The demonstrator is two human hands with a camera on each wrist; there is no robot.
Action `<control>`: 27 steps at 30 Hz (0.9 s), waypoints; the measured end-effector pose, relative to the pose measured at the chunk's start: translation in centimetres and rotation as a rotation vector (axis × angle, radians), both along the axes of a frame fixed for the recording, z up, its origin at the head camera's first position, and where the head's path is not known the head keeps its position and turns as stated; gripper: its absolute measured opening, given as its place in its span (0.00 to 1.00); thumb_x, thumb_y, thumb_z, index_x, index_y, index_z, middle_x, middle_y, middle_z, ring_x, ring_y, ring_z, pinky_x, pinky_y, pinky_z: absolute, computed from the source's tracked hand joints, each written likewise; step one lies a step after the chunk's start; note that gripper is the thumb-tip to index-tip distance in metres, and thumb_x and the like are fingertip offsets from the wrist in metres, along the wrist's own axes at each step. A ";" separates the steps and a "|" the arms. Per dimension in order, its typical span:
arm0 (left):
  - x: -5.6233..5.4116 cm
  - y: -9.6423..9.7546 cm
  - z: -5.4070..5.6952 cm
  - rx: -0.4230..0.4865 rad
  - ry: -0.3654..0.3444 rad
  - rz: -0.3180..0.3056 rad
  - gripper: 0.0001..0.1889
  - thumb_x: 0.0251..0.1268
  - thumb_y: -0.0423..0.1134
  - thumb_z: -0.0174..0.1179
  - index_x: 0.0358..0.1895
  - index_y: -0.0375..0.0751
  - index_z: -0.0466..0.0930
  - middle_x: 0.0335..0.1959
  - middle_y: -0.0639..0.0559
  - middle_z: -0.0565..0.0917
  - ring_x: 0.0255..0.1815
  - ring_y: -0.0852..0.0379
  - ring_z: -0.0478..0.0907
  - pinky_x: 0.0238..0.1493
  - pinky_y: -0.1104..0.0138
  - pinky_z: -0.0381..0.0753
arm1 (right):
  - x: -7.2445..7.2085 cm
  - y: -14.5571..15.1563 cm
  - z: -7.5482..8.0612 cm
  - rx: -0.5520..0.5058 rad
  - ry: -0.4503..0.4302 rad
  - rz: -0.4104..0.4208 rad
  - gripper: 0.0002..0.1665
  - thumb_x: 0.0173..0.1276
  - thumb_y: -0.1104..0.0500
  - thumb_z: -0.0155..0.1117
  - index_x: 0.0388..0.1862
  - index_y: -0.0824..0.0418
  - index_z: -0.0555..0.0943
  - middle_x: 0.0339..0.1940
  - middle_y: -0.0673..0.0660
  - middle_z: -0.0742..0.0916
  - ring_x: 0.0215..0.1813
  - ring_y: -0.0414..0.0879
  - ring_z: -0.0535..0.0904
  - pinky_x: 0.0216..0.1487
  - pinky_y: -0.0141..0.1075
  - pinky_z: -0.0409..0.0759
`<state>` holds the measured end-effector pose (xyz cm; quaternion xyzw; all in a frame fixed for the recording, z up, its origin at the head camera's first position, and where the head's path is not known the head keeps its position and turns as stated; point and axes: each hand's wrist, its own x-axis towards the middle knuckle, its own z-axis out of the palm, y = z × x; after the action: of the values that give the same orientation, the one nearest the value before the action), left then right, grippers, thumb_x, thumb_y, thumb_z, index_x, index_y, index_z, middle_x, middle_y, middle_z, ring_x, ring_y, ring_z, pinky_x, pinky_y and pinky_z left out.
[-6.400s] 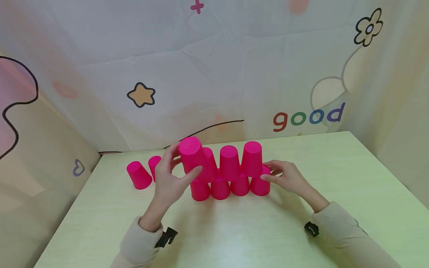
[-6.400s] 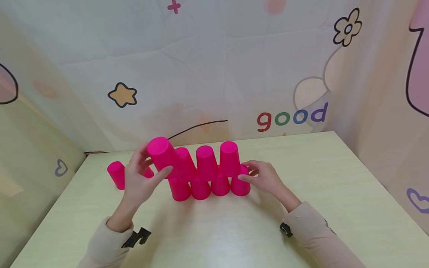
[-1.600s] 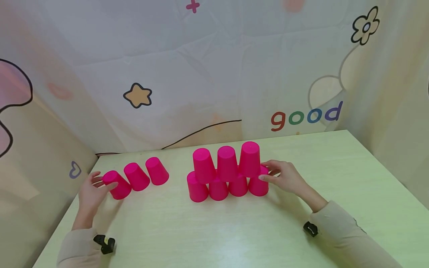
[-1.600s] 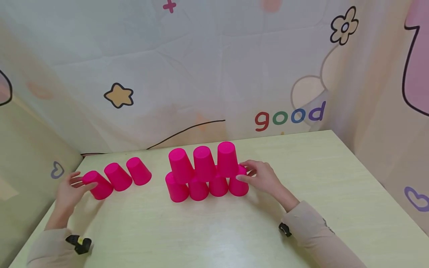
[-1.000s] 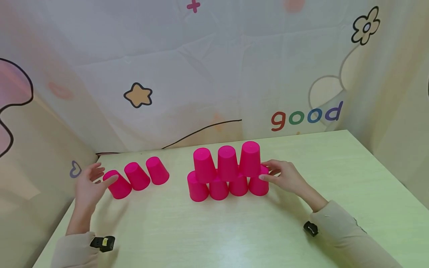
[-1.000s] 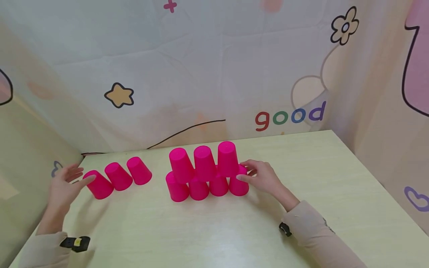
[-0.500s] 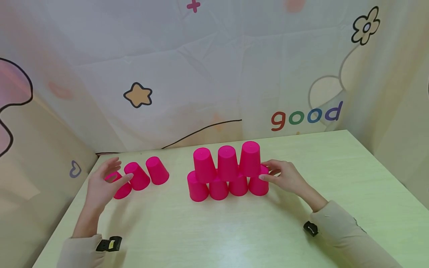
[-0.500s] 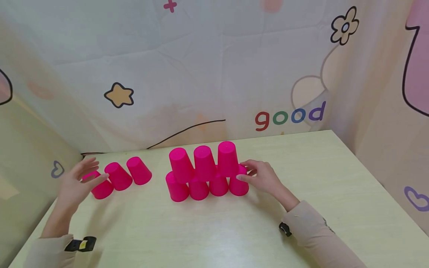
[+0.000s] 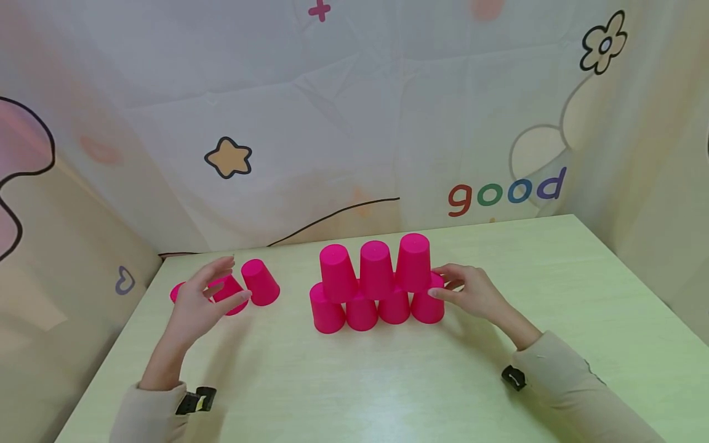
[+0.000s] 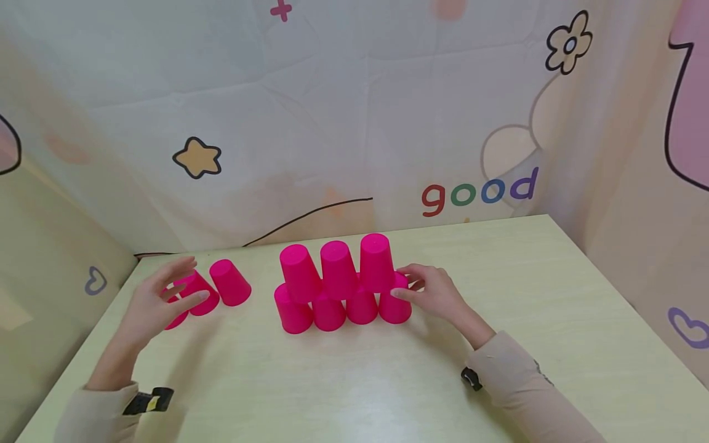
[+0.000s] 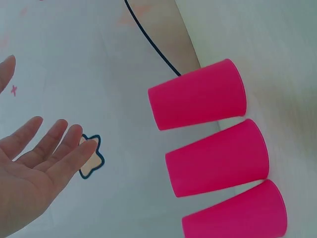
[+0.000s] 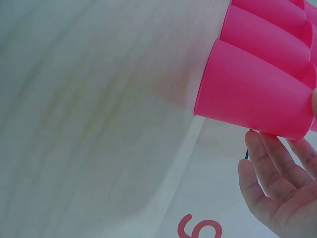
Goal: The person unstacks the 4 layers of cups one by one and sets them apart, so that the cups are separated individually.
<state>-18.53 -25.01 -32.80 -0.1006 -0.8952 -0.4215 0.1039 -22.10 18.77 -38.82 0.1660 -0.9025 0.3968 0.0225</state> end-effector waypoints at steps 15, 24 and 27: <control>-1.0 3.1 -0.8 0.074 0.076 -0.169 0.35 0.50 0.34 0.67 0.64 0.41 0.63 0.59 0.44 0.70 0.58 0.47 0.68 0.51 0.59 0.75 | 0.0 0.0 0.1 0.003 -0.004 0.001 0.27 0.56 0.57 0.68 0.53 0.68 0.75 0.40 0.61 0.83 0.38 0.50 0.79 0.37 0.39 0.80; -2.3 4.9 -1.1 0.062 0.101 -0.269 0.37 0.49 0.34 0.68 0.65 0.42 0.62 0.57 0.43 0.72 0.57 0.48 0.69 0.52 0.52 0.73 | 0.0 0.0 0.1 0.007 -0.014 -0.007 0.27 0.56 0.57 0.68 0.53 0.68 0.75 0.41 0.61 0.83 0.39 0.51 0.79 0.37 0.39 0.80; -2.7 5.5 -1.2 0.070 0.088 -0.301 0.38 0.48 0.33 0.68 0.65 0.41 0.61 0.57 0.42 0.72 0.57 0.47 0.69 0.52 0.51 0.73 | 0.0 0.0 0.1 -0.002 -0.020 -0.006 0.27 0.56 0.56 0.68 0.53 0.67 0.75 0.41 0.61 0.83 0.39 0.51 0.79 0.37 0.39 0.80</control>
<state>-21.19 -19.53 -34.03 -0.2481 -0.8493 -0.4586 0.0820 -22.13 18.75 -38.69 0.1591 -0.9029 0.3990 0.0149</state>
